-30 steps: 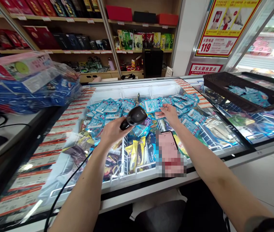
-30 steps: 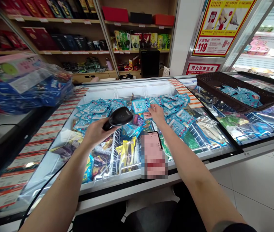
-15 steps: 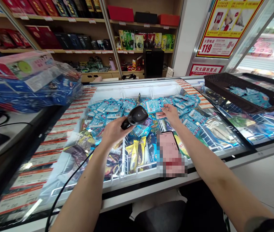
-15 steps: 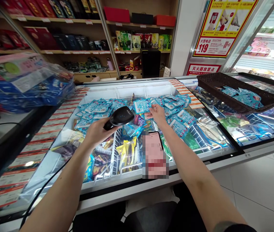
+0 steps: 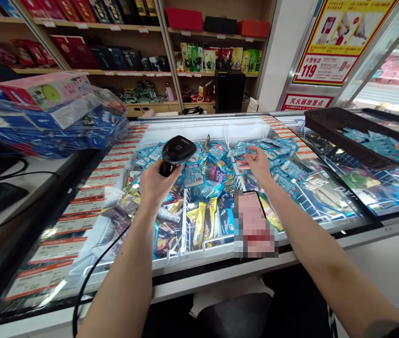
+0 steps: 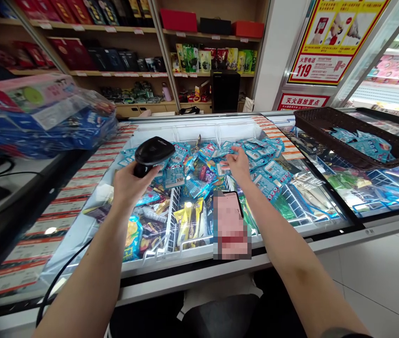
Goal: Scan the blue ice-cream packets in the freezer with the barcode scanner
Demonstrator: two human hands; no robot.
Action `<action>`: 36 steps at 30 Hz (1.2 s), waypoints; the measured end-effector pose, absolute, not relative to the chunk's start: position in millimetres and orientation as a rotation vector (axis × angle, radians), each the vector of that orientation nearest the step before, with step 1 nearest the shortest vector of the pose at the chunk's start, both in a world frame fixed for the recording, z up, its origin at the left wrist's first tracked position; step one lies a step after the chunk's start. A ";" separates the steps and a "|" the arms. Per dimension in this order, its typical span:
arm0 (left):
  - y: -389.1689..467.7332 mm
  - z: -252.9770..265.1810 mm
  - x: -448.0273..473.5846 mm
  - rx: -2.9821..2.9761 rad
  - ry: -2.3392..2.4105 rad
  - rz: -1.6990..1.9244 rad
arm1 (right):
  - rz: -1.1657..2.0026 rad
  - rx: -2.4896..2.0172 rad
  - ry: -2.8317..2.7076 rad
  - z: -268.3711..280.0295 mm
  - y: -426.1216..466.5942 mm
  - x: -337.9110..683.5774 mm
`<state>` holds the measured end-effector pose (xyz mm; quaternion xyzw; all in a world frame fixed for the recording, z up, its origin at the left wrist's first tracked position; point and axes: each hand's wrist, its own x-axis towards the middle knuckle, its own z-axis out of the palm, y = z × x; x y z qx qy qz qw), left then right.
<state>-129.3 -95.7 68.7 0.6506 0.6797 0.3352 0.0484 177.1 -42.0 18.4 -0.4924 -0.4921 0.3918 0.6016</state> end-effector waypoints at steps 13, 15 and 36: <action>-92.6 62.1 -131.8 2.009 2.109 0.924 | 0.274 -1.446 -1.767 31.3 -47.7 174.8; -92.1 61.8 -132.6 2.008 2.109 0.916 | 0.325 -1.383 -1.885 32.1 -47.7 162.6; -91.3 62.0 -136.2 2.022 2.071 0.927 | 0.440 -1.282 -2.400 33.1 -20.3 84.6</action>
